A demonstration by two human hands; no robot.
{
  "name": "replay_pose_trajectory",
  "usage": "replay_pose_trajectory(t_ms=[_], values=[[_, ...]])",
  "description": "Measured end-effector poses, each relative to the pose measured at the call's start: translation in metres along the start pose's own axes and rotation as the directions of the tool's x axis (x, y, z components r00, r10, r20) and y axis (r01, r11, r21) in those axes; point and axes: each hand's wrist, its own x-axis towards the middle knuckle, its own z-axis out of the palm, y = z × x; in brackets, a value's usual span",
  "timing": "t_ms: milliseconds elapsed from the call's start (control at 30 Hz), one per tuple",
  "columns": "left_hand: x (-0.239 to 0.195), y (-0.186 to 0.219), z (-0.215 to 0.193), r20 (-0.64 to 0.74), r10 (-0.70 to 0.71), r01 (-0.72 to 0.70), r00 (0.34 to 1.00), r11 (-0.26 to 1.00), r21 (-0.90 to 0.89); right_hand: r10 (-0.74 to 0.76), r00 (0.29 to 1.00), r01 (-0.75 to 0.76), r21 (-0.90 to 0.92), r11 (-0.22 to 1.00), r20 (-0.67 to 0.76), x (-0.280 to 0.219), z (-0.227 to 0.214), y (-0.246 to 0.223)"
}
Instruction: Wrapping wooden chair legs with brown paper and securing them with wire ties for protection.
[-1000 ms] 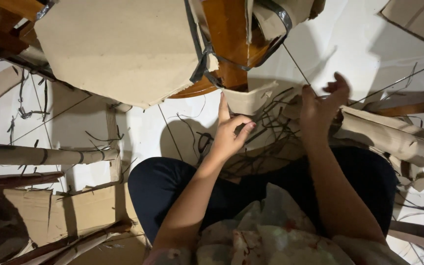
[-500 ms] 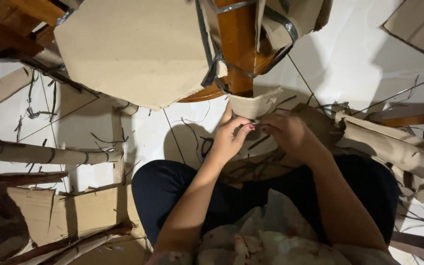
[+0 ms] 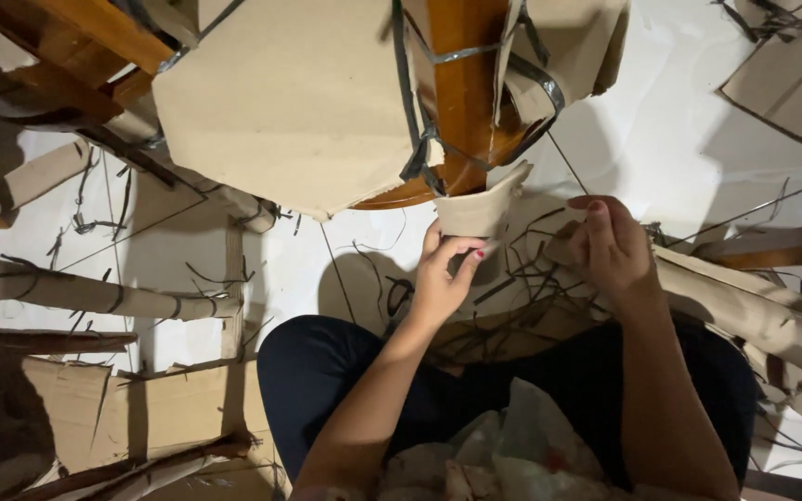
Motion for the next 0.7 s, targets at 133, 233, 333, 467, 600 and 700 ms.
replay_pose_trajectory(t_ms=[133, 233, 333, 467, 600, 700], values=[[-0.002, 0.001, 0.0, 0.0, 0.003, -0.003, 1.0, 1.0, 0.007, 0.084, 0.991, -0.104, -0.212, 0.972, -0.103, 0.0, 0.009, 0.013], [-0.005, 0.0, -0.001, 0.013, -0.01, 0.01, 1.0, 1.0, 0.025, 0.003, 0.986, -0.063, -0.363, 0.93, -0.164, 0.003, 0.019, 0.007], [-0.008, -0.002, -0.001, 0.024, -0.035, 0.034, 0.999, 0.999, 0.032, 0.277, 0.959, -0.283, -0.275, 0.919, -0.06, 0.005, 0.017, -0.019], [-0.008, 0.002, -0.002, 0.029, -0.054, 0.053, 0.998, 0.998, 0.035, 0.302, 0.953, -0.293, -0.254, 0.922, -0.003, 0.004, 0.016, -0.014], [-0.01, -0.01, 0.001, 0.024, -0.055, 0.054, 0.998, 0.998, 0.034, 0.212, 0.977, -0.204, -0.203, 0.958, 0.018, 0.008, 0.02, -0.009], [-0.007, 0.004, -0.002, 0.033, -0.079, 0.078, 0.996, 0.997, 0.02, -0.062, 0.996, 0.044, -0.248, 0.968, -0.065, 0.01, 0.027, 0.015]])
